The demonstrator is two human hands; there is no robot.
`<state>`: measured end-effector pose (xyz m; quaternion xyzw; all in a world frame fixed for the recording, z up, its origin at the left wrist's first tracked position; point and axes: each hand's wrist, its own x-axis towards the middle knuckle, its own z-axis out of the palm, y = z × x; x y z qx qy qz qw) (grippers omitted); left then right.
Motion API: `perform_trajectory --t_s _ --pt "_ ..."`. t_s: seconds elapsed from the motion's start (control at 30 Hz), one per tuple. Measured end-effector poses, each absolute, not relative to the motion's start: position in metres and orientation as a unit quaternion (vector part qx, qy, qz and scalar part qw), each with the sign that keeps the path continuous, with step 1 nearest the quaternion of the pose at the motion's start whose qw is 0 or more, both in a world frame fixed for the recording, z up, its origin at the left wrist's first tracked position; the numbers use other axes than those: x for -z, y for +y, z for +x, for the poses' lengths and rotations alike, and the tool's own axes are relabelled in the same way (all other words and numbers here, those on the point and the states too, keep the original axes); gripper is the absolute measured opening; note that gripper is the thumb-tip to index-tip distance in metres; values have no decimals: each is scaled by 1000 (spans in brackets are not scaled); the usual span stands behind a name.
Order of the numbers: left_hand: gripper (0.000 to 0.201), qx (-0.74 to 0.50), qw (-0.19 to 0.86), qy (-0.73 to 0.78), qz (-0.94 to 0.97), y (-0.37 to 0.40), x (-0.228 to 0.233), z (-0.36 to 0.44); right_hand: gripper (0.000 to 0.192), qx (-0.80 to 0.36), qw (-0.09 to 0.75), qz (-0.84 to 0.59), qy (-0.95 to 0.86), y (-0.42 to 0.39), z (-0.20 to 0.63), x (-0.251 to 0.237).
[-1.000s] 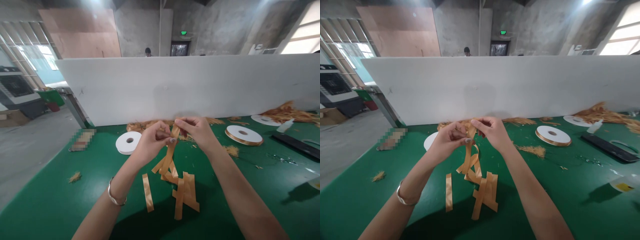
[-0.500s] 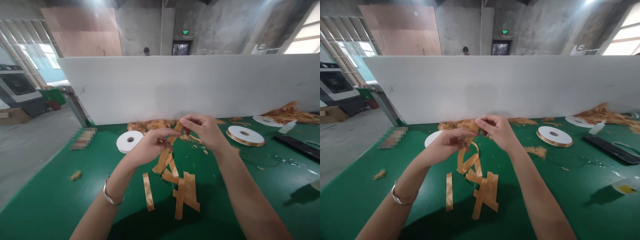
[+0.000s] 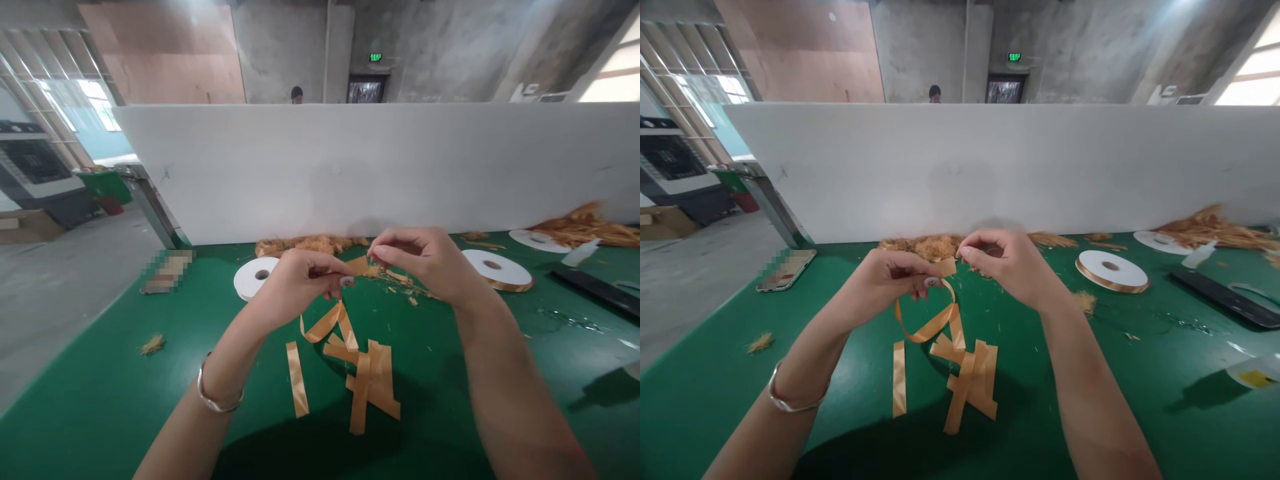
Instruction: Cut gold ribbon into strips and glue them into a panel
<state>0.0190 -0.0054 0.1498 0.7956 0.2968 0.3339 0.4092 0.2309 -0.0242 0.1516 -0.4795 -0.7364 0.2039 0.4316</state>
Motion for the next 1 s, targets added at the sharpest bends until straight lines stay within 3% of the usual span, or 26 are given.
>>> perform_trajectory --t_s 0.33,0.63,1.0 --pt "26 -302 369 292 829 -11 -153 15 14 -152 375 -455 -793 -30 226 -155" --pt "27 -300 369 304 825 -13 -155 15 16 -124 380 -488 -776 -30 234 -155" --pt "26 -296 371 296 829 -14 -157 14 20 -157 345 -461 -802 -27 227 -154"
